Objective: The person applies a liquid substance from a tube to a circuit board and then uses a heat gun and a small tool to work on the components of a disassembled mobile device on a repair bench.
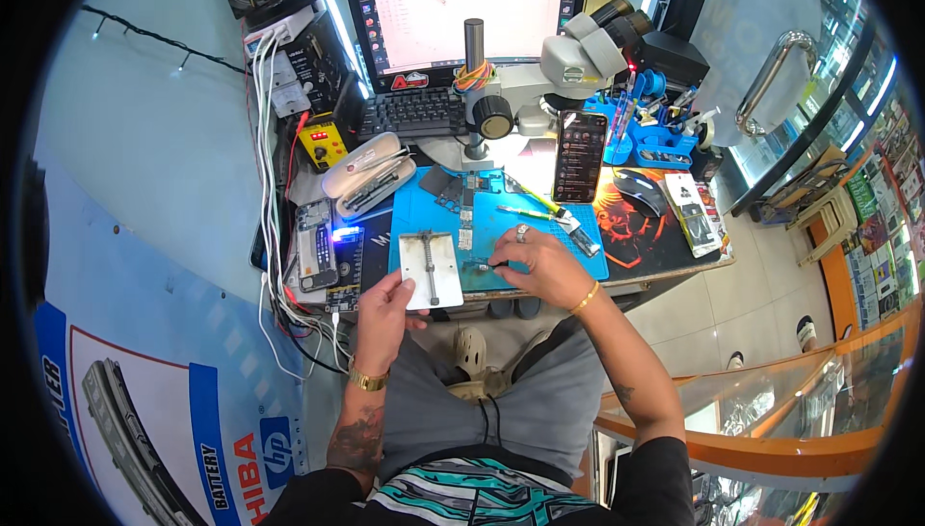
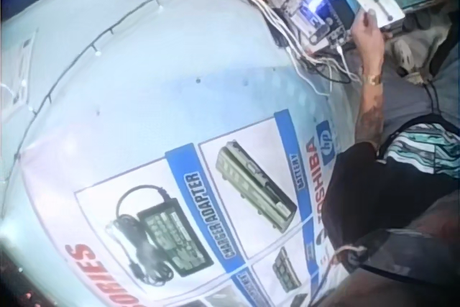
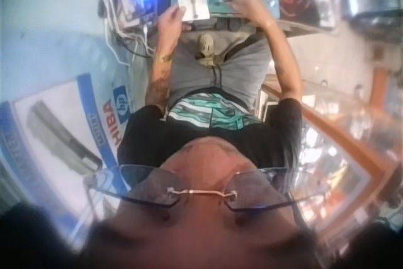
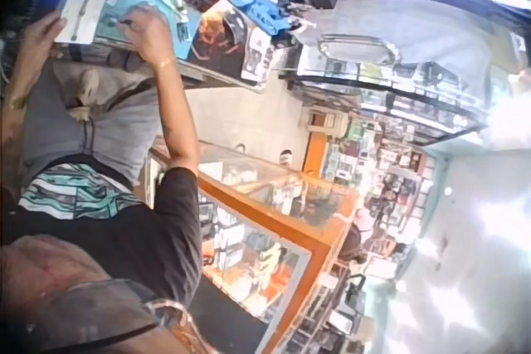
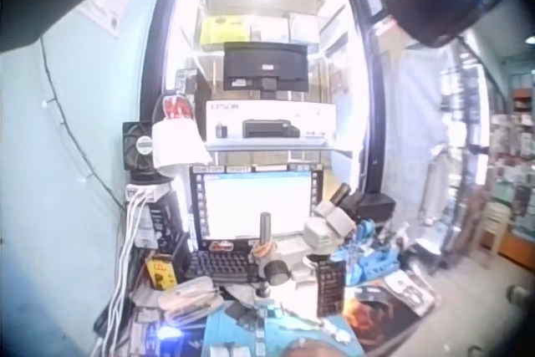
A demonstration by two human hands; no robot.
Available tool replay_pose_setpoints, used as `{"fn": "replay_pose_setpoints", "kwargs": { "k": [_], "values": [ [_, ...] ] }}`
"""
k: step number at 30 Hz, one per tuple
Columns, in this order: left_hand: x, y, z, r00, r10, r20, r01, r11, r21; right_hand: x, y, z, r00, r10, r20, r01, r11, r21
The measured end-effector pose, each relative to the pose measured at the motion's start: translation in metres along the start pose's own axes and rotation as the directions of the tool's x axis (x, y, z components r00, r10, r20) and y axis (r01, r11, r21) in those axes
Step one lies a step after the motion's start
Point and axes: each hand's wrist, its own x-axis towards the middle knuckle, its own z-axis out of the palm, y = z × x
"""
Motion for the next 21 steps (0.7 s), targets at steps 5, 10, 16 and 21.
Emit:
{"fn": "replay_pose_setpoints", "kwargs": {
  "k": [5,10,16,21],
  "values": [
    [0.017,0.005,0.013,0.996,-0.008,0.093,-0.002,0.995,0.103,-0.002,-0.011,-0.006,0.998,-0.056,-0.003,0.056,0.998,0.030],
    [0.011,0.011,0.024,1.000,-0.018,0.000,0.017,0.933,0.360,-0.006,-0.014,-0.001,1.000,-0.024,-0.018,0.026,0.995,0.096],
    [-0.001,0.019,0.020,0.954,0.294,0.049,-0.187,0.460,0.868,-0.007,-0.017,-0.006,0.999,-0.011,-0.039,0.016,0.993,0.114],
    [0.034,0.019,0.015,0.744,0.586,0.323,-0.593,0.354,0.723,-0.006,-0.024,-0.009,1.000,0.005,-0.027,-0.002,0.992,0.122]
  ]
}}
